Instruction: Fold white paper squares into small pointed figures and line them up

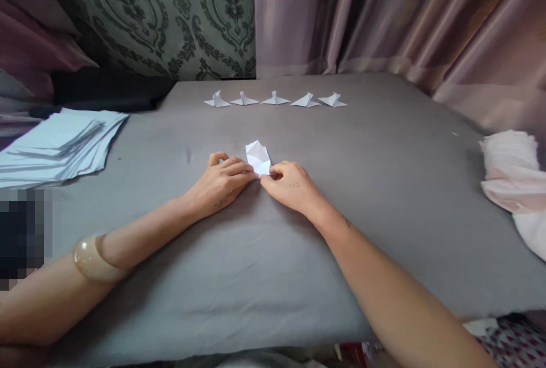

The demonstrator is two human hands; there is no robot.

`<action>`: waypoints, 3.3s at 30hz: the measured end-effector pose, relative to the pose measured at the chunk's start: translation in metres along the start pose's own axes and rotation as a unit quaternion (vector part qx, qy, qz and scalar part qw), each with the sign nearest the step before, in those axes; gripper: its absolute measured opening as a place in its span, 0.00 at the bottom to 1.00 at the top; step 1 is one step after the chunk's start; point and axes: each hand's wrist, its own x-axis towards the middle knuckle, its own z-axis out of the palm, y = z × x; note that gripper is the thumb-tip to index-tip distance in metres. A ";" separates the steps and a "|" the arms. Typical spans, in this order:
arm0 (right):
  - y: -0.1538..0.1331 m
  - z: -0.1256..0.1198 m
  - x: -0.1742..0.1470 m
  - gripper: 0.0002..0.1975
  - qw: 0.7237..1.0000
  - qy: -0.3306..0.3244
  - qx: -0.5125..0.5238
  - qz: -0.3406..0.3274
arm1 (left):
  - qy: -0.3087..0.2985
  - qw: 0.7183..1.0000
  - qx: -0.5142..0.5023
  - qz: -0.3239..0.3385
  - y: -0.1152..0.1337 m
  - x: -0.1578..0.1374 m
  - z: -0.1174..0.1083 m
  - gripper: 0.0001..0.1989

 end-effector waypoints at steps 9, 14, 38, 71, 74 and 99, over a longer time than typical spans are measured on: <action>0.006 0.009 0.001 0.11 0.992 0.084 -0.094 0.031 | -0.079 0.997 0.007 0.002 0.000 -0.002 -0.002 0.22; 0.009 0.005 0.001 0.07 0.990 0.072 -0.118 0.030 | -0.134 0.991 0.004 -0.028 0.001 0.003 -0.004 0.29; 0.007 0.003 -0.010 0.09 0.949 0.113 -0.237 -0.178 | 0.085 0.994 0.061 -0.037 -0.004 -0.013 -0.013 0.06; 0.008 0.017 -0.007 0.16 0.965 0.043 -0.148 -0.210 | 0.015 0.984 -0.097 -0.147 -0.006 -0.008 -0.022 0.13; 0.003 0.018 -0.009 0.11 0.967 0.060 -0.154 -0.192 | 0.023 0.979 -0.113 -0.171 -0.004 -0.005 -0.026 0.13; -0.006 0.030 -0.001 0.07 0.974 0.104 -0.163 -0.116 | -0.107 0.986 -0.124 -0.036 -0.036 -0.017 -0.038 0.11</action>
